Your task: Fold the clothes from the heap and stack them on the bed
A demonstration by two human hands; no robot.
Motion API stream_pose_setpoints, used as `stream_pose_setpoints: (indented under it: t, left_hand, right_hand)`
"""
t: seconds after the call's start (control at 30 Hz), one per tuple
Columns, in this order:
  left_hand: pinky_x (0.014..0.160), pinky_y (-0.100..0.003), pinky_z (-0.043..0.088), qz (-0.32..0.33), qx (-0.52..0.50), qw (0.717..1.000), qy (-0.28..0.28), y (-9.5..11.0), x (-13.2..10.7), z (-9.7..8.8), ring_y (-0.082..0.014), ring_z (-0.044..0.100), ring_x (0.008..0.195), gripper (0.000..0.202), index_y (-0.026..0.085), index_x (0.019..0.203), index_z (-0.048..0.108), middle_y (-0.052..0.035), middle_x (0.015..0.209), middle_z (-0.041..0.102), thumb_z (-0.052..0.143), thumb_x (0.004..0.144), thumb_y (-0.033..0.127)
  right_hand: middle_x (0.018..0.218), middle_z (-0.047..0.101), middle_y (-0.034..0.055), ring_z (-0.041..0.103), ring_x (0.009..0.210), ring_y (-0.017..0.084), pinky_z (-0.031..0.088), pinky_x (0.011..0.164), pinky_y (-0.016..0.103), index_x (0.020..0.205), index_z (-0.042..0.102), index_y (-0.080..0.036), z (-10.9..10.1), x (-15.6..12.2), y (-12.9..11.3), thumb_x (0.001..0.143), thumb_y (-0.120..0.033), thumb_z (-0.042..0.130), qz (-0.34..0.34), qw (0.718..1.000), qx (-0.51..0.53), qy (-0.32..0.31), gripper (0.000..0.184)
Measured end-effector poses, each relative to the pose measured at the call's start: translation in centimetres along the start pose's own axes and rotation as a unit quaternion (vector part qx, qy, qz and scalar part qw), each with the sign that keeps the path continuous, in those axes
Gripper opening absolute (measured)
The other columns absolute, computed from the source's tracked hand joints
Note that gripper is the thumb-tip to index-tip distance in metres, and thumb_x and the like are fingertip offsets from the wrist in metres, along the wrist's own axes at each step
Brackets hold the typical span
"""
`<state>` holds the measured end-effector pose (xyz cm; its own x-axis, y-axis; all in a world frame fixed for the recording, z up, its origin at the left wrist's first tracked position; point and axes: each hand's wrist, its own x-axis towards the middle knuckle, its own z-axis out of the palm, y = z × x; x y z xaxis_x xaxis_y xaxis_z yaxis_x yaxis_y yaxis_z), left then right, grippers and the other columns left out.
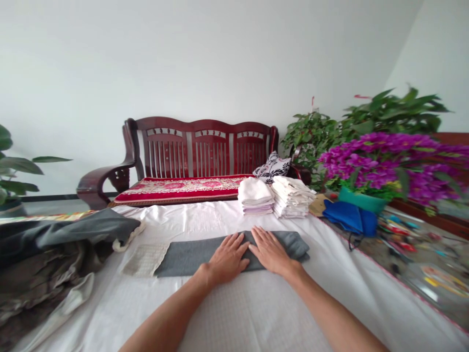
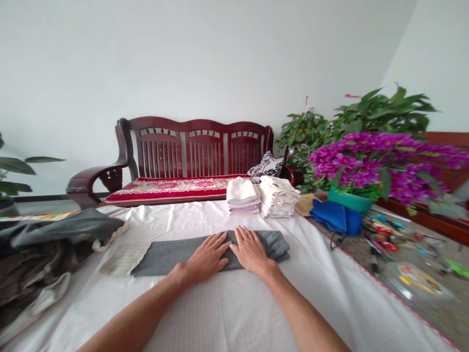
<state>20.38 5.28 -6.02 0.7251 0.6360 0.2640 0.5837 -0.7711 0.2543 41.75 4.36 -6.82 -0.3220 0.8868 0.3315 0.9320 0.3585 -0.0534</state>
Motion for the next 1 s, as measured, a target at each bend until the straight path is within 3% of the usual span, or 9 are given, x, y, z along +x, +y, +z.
stream_pose_setpoints:
  t: [0.17,0.3,0.37,0.47,0.57,0.77,1.0]
  left_hand:
    - [0.125,-0.051,0.019,0.007,0.046,0.998,-0.044,-0.4,-2.0,-0.3,-0.0293,0.02,0.154,0.062,0.029,0.157,0.033,-0.0106,0.166,0.025,0.042,0.101,0.053]
    - [0.123,-0.051,0.025,-0.01,0.048,0.998,-0.049,-0.4,-3.6,-1.5,-0.0298,0.028,0.152,0.061,0.03,0.155,0.038,-0.0092,0.165,0.031,0.049,0.099,0.053]
    - [0.121,-0.046,0.031,-0.02,0.019,0.999,-0.025,-0.4,-3.7,-2.0,-0.0263,0.039,0.147,0.05,0.032,0.147,0.05,-0.0057,0.159,0.043,0.05,0.099,0.047]
    - [0.109,-0.035,0.044,-0.097,-0.03,0.994,0.046,-0.8,-2.5,-2.8,-0.0202,0.061,0.123,0.03,0.027,0.122,0.069,-0.0034,0.131,0.068,0.048,0.101,0.031]
    - [0.101,-0.035,0.048,-0.158,-0.022,0.982,0.096,-1.0,-0.1,-3.5,-0.0216,0.064,0.109,0.026,0.022,0.112,0.072,-0.0053,0.114,0.073,0.05,0.098,0.023]
    - [0.092,-0.04,0.047,-0.175,0.066,0.982,0.028,0.4,4.0,-3.3,-0.0271,0.064,0.105,0.023,0.021,0.101,0.074,-0.0086,0.105,0.074,0.053,0.097,0.029]
    - [0.093,-0.044,0.044,-0.221,0.106,0.969,0.02,2.1,4.6,-2.8,-0.0303,0.065,0.104,0.032,0.019,0.096,0.074,-0.0115,0.102,0.074,0.049,0.097,0.04]
  right_hand:
    - [0.158,0.041,0.0163,0.036,0.148,0.029,0.027,0.12,0.051,0.152,0.044,-0.013,-0.8,-2.5,3.3,0.102,-0.051,0.03,0.055,0.994,-0.077,-0.047,0.065]
    - [0.157,0.043,0.0136,0.032,0.149,0.029,0.019,0.122,0.056,0.15,0.047,-0.014,-2.2,-3.5,4.8,0.101,-0.048,0.031,0.141,0.981,-0.118,-0.056,0.062]
    - [0.157,0.045,0.0115,0.032,0.149,0.029,0.02,0.121,0.056,0.149,0.049,-0.015,-2.5,-3.6,4.9,0.101,-0.045,0.032,0.174,0.976,-0.121,-0.053,0.059]
    - [0.155,0.048,0.0091,0.034,0.148,0.027,0.023,0.119,0.053,0.146,0.052,-0.017,-2.7,-3.5,4.6,0.101,-0.04,0.033,0.193,0.974,-0.11,-0.039,0.054]
    - [0.152,0.052,0.0087,0.037,0.146,0.026,0.024,0.119,0.051,0.142,0.055,-0.019,-2.8,-3.5,4.4,0.101,-0.036,0.036,0.197,0.976,-0.095,-0.016,0.049]
    - [0.146,0.058,0.0093,0.043,0.142,0.027,0.027,0.118,0.051,0.137,0.059,-0.02,-2.9,-3.7,4.6,0.099,-0.033,0.04,0.193,0.978,-0.075,0.004,0.044]
    - [0.144,0.06,0.0094,0.046,0.139,0.027,0.028,0.116,0.051,0.135,0.06,-0.019,-2.8,-3.8,4.8,0.099,-0.032,0.041,0.184,0.98,-0.068,0.017,0.043]
